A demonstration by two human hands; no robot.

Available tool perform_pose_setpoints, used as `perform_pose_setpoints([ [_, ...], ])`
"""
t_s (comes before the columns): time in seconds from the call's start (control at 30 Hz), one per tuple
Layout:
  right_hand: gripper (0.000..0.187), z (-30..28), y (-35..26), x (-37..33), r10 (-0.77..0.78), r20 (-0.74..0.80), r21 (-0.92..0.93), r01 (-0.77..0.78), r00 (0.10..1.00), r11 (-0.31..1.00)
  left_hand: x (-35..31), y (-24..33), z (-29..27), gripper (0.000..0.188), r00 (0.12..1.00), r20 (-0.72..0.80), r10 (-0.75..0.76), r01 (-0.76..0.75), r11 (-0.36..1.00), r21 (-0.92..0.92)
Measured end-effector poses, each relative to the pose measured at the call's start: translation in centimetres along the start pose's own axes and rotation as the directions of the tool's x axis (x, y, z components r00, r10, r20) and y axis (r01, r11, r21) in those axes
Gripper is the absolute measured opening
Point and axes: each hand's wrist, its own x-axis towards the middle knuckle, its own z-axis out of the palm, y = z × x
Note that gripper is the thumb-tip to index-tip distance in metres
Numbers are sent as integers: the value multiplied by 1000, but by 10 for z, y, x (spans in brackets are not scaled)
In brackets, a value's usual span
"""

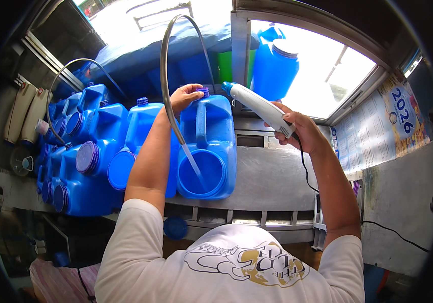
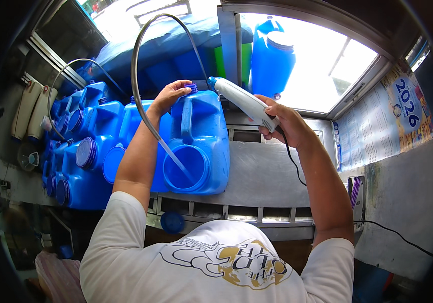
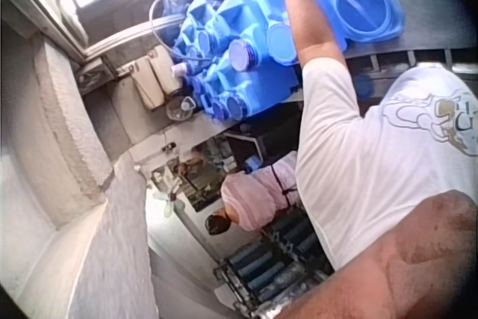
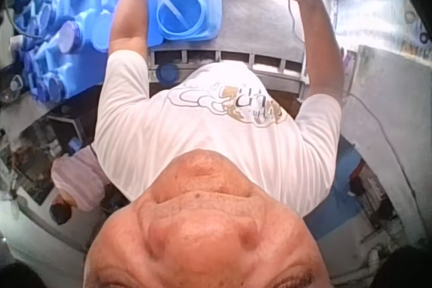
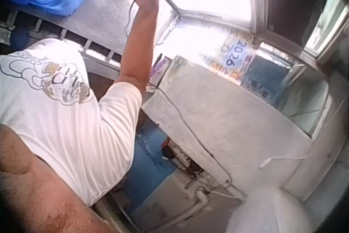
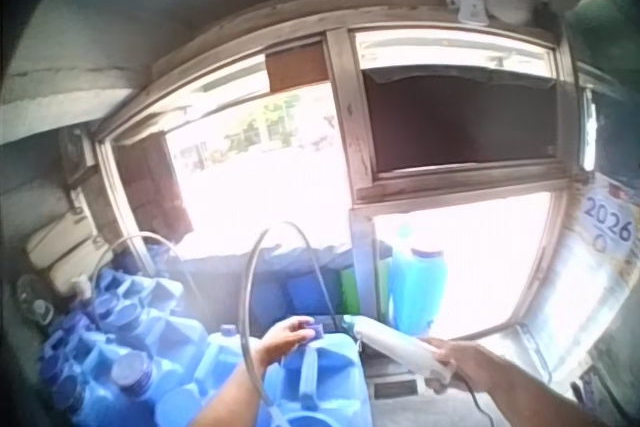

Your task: The person fills several blue plastic water containers from a dispenser tap, seals each with a cap, and applies a purple seal strip using a handheld sealing tool. The containers are arranged on a metal counter inside a small service booth.

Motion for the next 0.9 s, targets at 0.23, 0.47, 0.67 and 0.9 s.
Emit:
perform_pose_setpoints([
  [0.23, 83, -6, 0, 15, 29, -41, -37, -31, 999, 999, 4, 15, -4, 45, 982, 90, -169, 173, 984, -42],
  [0.47, 89, 1, -11, 19, 64, -90, -116, -74, 994, 991, 4, 22, -1, 42, 969, 58, -241, 242, 970, -3],
  [0.67, 85, -9, -10, 32, 84, -80, -157, -96, 993, 983, 2, 23, -1, 44, 967, 77, -242, 244, 969, -25],
  [0.9, 85, -6, -17, 37, 108, -125, -195, -131, 986, 972, 3, 17, -1, 51, 977, 72, -201, 205, 977, -53],
])
